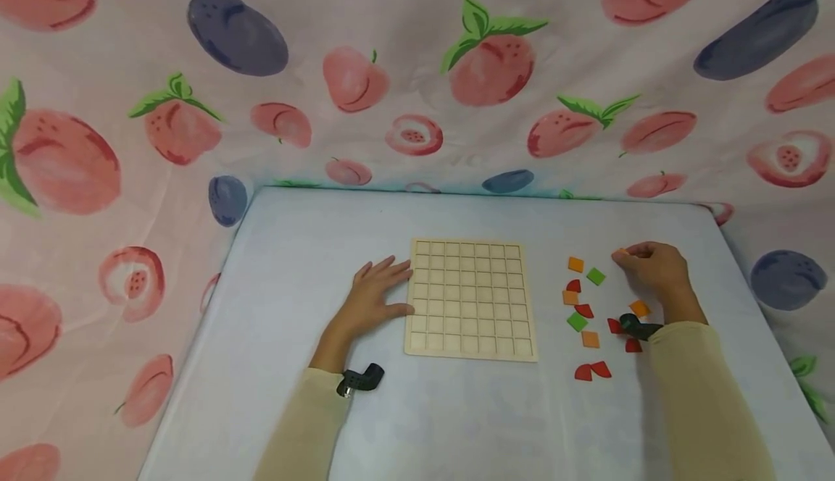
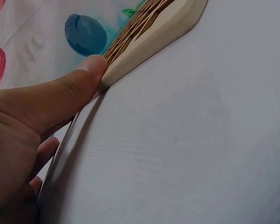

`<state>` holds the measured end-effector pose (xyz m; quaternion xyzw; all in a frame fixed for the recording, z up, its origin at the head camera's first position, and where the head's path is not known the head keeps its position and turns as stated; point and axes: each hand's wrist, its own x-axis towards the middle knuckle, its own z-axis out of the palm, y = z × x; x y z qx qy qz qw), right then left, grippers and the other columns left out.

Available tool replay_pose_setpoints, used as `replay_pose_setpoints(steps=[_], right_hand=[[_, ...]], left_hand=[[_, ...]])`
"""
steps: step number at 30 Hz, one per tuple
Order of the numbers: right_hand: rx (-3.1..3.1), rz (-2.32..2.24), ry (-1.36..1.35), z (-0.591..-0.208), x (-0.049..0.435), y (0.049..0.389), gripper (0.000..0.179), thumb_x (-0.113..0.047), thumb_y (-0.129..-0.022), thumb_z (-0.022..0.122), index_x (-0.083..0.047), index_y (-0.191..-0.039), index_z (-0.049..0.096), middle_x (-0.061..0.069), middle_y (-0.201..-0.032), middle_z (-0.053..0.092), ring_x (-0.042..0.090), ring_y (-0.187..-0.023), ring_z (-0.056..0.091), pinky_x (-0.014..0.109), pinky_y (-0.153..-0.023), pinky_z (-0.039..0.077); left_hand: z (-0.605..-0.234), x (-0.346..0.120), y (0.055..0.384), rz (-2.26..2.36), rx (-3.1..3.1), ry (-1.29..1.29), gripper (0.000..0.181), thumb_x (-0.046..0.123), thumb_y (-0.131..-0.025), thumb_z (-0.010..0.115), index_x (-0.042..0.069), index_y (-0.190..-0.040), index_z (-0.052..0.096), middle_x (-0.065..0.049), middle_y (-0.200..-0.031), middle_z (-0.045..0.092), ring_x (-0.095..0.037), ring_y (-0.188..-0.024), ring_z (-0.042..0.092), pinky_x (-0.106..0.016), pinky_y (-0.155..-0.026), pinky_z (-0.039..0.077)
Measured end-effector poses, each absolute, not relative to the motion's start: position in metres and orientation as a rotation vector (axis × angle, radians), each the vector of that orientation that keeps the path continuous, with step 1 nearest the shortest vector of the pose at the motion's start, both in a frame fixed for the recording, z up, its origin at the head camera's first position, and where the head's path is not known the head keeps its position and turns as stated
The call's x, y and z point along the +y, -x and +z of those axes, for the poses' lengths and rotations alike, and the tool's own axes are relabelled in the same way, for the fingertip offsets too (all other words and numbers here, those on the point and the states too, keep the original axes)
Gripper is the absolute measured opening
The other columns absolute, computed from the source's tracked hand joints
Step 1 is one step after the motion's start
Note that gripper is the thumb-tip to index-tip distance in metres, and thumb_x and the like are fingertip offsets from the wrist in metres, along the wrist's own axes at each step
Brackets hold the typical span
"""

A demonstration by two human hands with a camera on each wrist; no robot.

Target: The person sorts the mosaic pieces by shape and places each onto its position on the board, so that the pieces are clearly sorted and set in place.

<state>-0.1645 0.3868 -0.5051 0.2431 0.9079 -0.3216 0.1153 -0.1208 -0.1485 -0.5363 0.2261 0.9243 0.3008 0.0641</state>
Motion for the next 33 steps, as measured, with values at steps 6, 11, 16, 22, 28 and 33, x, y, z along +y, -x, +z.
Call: replay_pose_setpoints(steps=[6,11,16,22,28,33], right_hand=[[2.692,-1.001,-0.629,-0.505,0.381,0.16,0.064,-0.053,-0.099,0.06,0.0,-0.133,0.053,0.022,-0.119,0.054,0.037,-0.105,0.049,0.041,-0.082,0.043],[2.735,-1.114,-0.558,-0.502,0.366,0.155,0.066,-0.06,-0.096,0.06,-0.012,-0.141,0.058,0.014,-0.122,0.06,0.028,-0.106,0.053,0.032,-0.082,0.048],[2.776,-1.2,-0.479,-0.486,0.34,0.148,0.054,-0.056,-0.096,0.062,-0.014,-0.131,0.066,-0.005,-0.106,0.068,0.015,-0.099,0.055,0.022,-0.076,0.046],[2.695,-1.345,-0.346,-0.471,0.309,0.141,0.049,-0.052,-0.096,0.066,-0.013,-0.124,0.067,-0.011,-0.101,0.069,0.02,-0.097,0.064,0.03,-0.077,0.052],[2.625,-1.38,-0.217,-0.467,0.275,0.141,0.046,-0.052,-0.094,0.069,-0.014,-0.12,0.067,0.0,-0.112,0.069,0.013,-0.098,0.068,0.028,-0.084,0.054],[2.564,-1.494,-0.046,-0.474,0.247,0.146,0.037,-0.037,-0.095,0.073,-0.007,-0.116,0.068,-0.001,-0.103,0.071,0.021,-0.093,0.069,0.032,-0.079,0.058]], left_hand=[[-0.536,-0.148,0.119,0.874,2.803,-0.671,0.079,0.052,-0.081,0.081,0.018,-0.148,0.056,0.003,-0.16,0.047,-0.026,-0.156,0.028,-0.059,-0.125,0.014],[-0.536,-0.149,0.118,0.886,2.821,-0.668,0.077,0.052,-0.081,0.081,0.019,-0.146,0.058,0.005,-0.159,0.047,-0.026,-0.155,0.03,-0.06,-0.122,0.019],[-0.539,-0.15,0.117,0.887,2.825,-0.668,0.076,0.053,-0.081,0.081,0.02,-0.147,0.058,0.005,-0.159,0.047,-0.026,-0.155,0.03,-0.059,-0.121,0.019],[-0.538,-0.149,0.118,0.899,2.814,-0.684,0.075,0.053,-0.082,0.08,0.021,-0.146,0.058,0.006,-0.159,0.047,-0.025,-0.155,0.029,-0.059,-0.121,0.019],[-0.539,-0.148,0.12,0.901,2.816,-0.707,0.075,0.053,-0.083,0.079,0.02,-0.147,0.057,0.006,-0.159,0.047,-0.024,-0.155,0.029,-0.058,-0.121,0.019],[-0.538,-0.148,0.12,0.904,2.821,-0.7,0.075,0.053,-0.083,0.08,0.02,-0.146,0.058,0.007,-0.159,0.047,-0.024,-0.155,0.029,-0.058,-0.121,0.02]])
